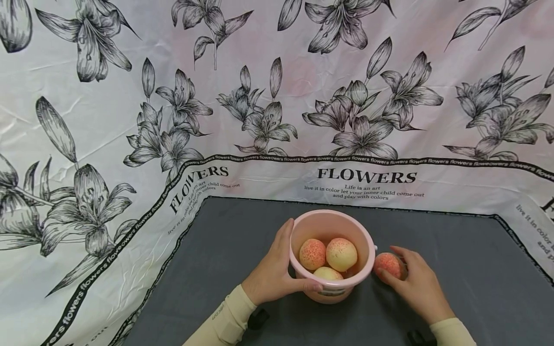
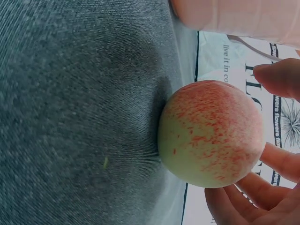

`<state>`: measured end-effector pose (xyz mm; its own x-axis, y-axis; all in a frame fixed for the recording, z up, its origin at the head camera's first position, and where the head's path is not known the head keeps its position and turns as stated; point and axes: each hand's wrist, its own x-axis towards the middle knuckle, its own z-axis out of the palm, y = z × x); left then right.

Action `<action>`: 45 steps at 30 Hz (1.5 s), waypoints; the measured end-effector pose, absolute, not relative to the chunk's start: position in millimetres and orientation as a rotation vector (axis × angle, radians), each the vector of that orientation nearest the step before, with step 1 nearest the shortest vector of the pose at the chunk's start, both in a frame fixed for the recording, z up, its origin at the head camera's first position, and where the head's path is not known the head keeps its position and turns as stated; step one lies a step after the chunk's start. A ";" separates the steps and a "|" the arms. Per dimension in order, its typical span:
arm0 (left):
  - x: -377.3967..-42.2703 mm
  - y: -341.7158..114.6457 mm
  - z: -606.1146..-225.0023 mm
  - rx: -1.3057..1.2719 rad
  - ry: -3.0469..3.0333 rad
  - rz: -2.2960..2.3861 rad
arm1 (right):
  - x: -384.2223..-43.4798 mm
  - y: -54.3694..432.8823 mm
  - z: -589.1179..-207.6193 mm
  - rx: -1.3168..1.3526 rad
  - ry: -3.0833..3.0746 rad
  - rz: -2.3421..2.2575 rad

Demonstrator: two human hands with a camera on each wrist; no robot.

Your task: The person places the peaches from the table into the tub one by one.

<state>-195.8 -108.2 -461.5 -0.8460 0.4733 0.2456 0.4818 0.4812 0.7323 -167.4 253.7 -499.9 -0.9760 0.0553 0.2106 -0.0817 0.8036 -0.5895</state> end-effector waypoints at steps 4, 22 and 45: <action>-195.2 -107.9 -461.1 -0.873 -2.696 -1.337 | -169.0 254.9 -502.6 0.001 -2.815 0.909; -195.9 -106.6 -460.0 -0.866 -2.701 -1.320 | -172.0 257.1 -508.5 0.058 -2.786 0.873; -196.5 -107.1 -460.4 -0.858 -2.703 -1.322 | -173.7 260.7 -501.0 0.077 -2.712 0.825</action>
<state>-196.5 -107.1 -460.4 -0.8493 0.4685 0.2431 0.4795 0.4924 0.7263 -173.7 260.7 -501.0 -0.9522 0.0367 0.3032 -0.1384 0.8331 -0.5355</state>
